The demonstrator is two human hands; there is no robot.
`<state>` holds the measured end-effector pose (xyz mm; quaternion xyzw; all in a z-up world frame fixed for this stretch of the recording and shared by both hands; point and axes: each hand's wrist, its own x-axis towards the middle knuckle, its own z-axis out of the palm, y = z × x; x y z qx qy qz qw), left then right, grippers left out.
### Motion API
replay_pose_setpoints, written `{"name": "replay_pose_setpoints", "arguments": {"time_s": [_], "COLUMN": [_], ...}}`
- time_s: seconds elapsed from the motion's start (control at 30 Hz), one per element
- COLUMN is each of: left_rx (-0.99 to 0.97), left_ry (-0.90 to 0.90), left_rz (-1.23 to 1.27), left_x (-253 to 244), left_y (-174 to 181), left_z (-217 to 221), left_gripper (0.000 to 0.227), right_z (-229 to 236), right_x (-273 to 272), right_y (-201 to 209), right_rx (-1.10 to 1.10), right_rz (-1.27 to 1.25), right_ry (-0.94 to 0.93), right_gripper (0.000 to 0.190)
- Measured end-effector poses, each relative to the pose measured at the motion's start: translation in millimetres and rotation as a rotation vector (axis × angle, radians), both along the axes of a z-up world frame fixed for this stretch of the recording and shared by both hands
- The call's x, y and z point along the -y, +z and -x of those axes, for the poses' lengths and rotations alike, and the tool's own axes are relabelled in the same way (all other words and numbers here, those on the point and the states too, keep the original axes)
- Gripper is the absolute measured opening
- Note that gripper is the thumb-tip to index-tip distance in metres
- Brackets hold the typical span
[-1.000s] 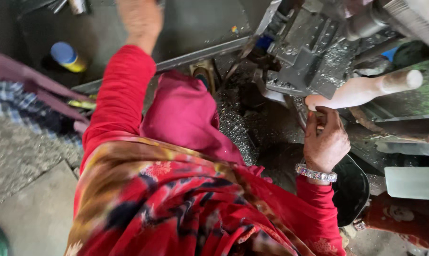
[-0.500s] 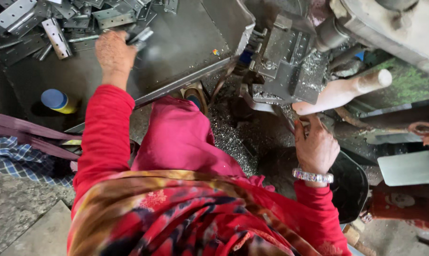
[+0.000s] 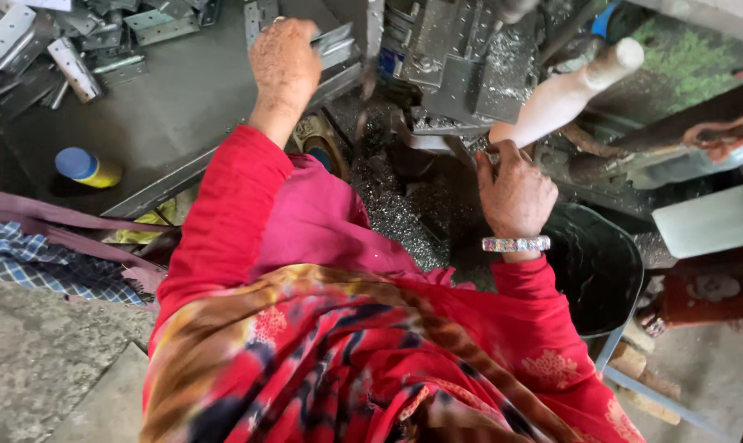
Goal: The person repeatedly places small metal brackets into a press machine, operates the lever to process them, and removes the finished pieces. The person handles the brackets one at a time and places them into a pile on the workbench.
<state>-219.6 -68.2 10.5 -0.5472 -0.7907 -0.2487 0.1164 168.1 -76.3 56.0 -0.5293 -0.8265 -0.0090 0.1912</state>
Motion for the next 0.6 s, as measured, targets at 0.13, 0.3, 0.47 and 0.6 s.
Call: {"name": "replay_pose_setpoints", "arguments": {"time_s": [0.13, 0.3, 0.47, 0.6], "left_rx": [0.22, 0.261, 0.032, -0.133], "left_ry": [-0.224, -0.189, -0.256, -0.285], "left_rz": [-0.188, -0.097, -0.098, 0.025], "left_x": [-26.6, -66.9, -48.4, -26.1], "left_y": [18.5, -6.5, -31.3, -40.2], "left_z": [-87.6, -187.7, -206.0, -211.8], "left_gripper": [0.023, 0.026, 0.043, 0.048], "right_z": [-1.1, -4.9, -5.5, -3.2], "right_x": [-3.6, -0.4, 3.8, 8.6], "right_y": [-4.2, -6.7, -8.8, -11.9], "right_rx": [-0.006, -0.022, -0.033, 0.073], "right_rz": [-0.018, -0.01, 0.012, 0.051], "right_ry": [-0.001, 0.027, 0.065, 0.048], "right_gripper": [0.026, 0.029, 0.028, 0.03]}}
